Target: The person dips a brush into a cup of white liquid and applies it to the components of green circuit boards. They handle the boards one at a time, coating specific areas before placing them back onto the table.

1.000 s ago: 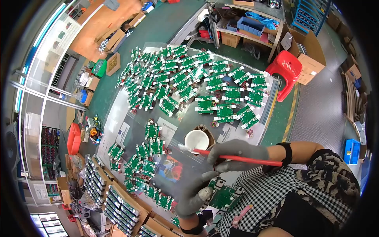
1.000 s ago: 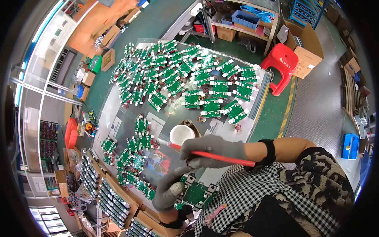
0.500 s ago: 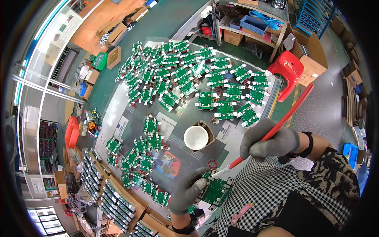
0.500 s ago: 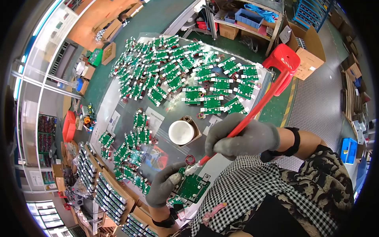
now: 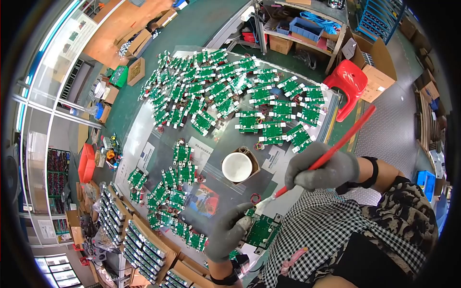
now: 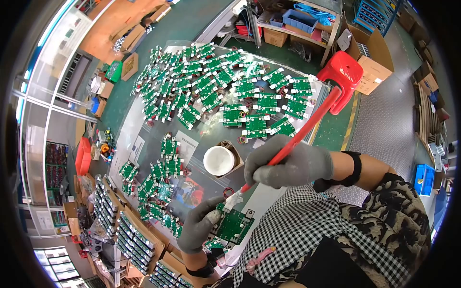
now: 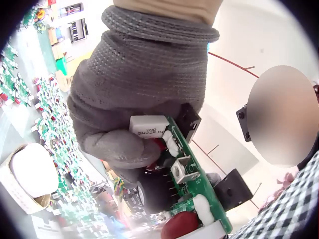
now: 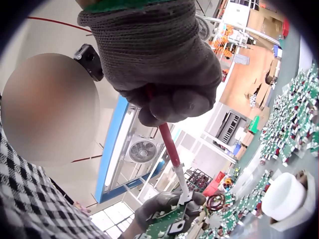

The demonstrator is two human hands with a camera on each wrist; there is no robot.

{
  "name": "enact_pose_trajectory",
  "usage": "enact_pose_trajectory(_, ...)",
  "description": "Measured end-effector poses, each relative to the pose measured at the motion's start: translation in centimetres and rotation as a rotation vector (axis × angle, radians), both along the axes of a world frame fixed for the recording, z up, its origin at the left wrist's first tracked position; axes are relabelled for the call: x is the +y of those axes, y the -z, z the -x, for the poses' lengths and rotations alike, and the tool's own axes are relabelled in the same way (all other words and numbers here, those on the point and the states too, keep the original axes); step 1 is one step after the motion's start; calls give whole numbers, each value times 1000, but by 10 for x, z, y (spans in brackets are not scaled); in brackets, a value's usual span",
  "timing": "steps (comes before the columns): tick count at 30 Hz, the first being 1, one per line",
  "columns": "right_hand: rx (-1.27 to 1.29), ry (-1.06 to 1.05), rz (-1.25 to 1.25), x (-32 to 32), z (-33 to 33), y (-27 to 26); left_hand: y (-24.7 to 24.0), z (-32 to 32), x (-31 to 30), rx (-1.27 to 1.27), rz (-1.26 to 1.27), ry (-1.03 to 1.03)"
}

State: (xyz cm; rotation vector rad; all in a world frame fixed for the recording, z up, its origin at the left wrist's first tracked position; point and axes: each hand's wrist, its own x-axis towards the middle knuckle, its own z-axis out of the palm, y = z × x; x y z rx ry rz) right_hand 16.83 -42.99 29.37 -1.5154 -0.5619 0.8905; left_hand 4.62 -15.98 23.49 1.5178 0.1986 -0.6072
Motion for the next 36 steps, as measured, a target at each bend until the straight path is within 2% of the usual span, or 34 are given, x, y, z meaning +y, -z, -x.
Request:
enact_pose_trajectory(4, -9, 27, -103, -9, 1, 5, 3, 5, 5, -1, 10, -41)
enact_pose_trajectory(9, -59, -93, -74, -7, 8, -1, -2, 1, 6, -30, -38, -75)
enact_pose_trajectory(17, -63, -22, -39, -13, 3, 8, -1, 5, 8, -43, 31, -133)
enact_pose_trajectory(19, -86, 0, -60, -17, 4, 2, -5, 6, 6, -58, 44, -218)
enact_pose_trajectory(20, 1, 55, -74, -20, 5, -7, -5, 6, 4, -61, 44, -219)
enact_pose_trajectory(22, 85, 101, -94, -17, 6, -9, -5, 6, -1, -149, 163, -514)
enact_pose_trajectory(23, 10, 161, -254, -13, 8, -3, 3, 4, -1, -264, 204, -561)
enact_pose_trajectory(24, -64, 222, -416, -9, 11, 1, 6, 3, -4, -270, 199, -565)
enact_pose_trajectory(25, -18, 196, -407, -9, 14, 1, 8, 1, -10, -368, 209, -674)
enact_pose_trajectory(26, -118, 170, -432, -5, 17, 6, 9, -2, -15, -468, 221, -782)
enact_pose_trajectory(27, -116, 120, -385, -4, 22, 6, 7, -4, -18, -455, 261, -819)
enact_pose_trajectory(30, -222, 79, -342, 5, 29, 7, 3, -10, -31, -513, 274, -908)
enact_pose_trajectory(32, -456, 75, -342, 9, 29, 8, 5, -13, -38, -543, 300, -910)
enact_pose_trajectory(36, -605, 148, -398, 15, 28, 13, 7, -14, -47, -541, 284, -933)
